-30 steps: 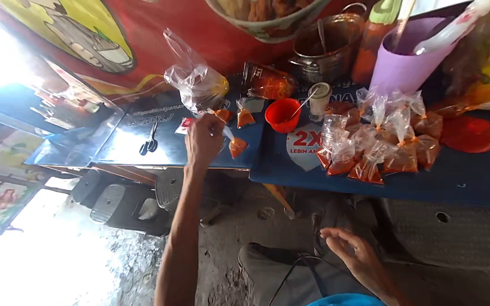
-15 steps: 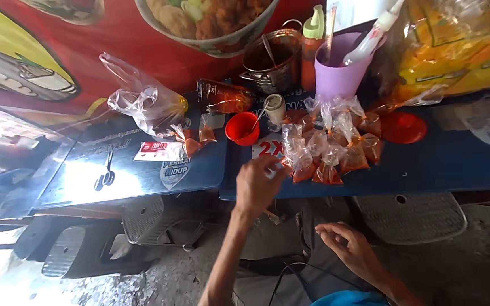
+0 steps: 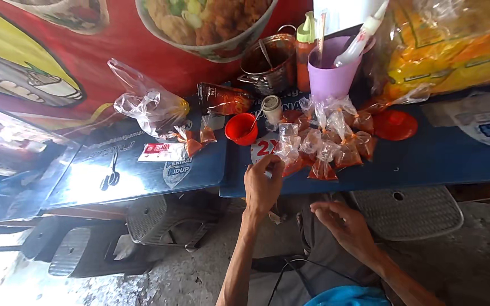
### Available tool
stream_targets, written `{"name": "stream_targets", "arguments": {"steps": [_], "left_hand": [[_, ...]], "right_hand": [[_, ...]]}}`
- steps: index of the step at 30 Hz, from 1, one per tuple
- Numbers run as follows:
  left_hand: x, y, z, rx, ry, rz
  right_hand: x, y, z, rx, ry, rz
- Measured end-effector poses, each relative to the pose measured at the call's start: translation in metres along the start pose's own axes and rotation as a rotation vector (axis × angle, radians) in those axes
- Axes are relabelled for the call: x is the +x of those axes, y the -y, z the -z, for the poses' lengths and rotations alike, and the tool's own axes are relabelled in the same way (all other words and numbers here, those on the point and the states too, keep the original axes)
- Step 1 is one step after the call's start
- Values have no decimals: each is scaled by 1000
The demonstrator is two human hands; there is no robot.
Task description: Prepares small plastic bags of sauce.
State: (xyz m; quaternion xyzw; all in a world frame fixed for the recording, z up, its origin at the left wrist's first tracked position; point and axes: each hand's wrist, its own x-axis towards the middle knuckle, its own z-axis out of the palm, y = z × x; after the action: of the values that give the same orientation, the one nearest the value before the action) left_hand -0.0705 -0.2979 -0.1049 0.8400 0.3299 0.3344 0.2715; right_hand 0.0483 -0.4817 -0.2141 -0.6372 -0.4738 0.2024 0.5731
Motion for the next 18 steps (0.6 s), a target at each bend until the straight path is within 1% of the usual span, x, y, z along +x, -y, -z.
{"name": "stream_targets", "arguments": {"steps": [4,8,12,15,17,18], "left_hand": [[-12,4,17,-29,-11,-72],[-31,5,33,-38,-16,-88],[-54,8,41,-38,-9,-84],[-71,15,41,-66,-19,-64],[-82,19,41,-138,-30,-25],[-88,19,40,-231,-25,32]], "right_hand": [[35,33,1,60,-67,112],[64,49,-10,24,-120,134],[75,47,-23,22,23,87],[71,47,-34,15,79,28],[65,45,-41,13,78,15],[63,42,-45,18,75,22]]}}
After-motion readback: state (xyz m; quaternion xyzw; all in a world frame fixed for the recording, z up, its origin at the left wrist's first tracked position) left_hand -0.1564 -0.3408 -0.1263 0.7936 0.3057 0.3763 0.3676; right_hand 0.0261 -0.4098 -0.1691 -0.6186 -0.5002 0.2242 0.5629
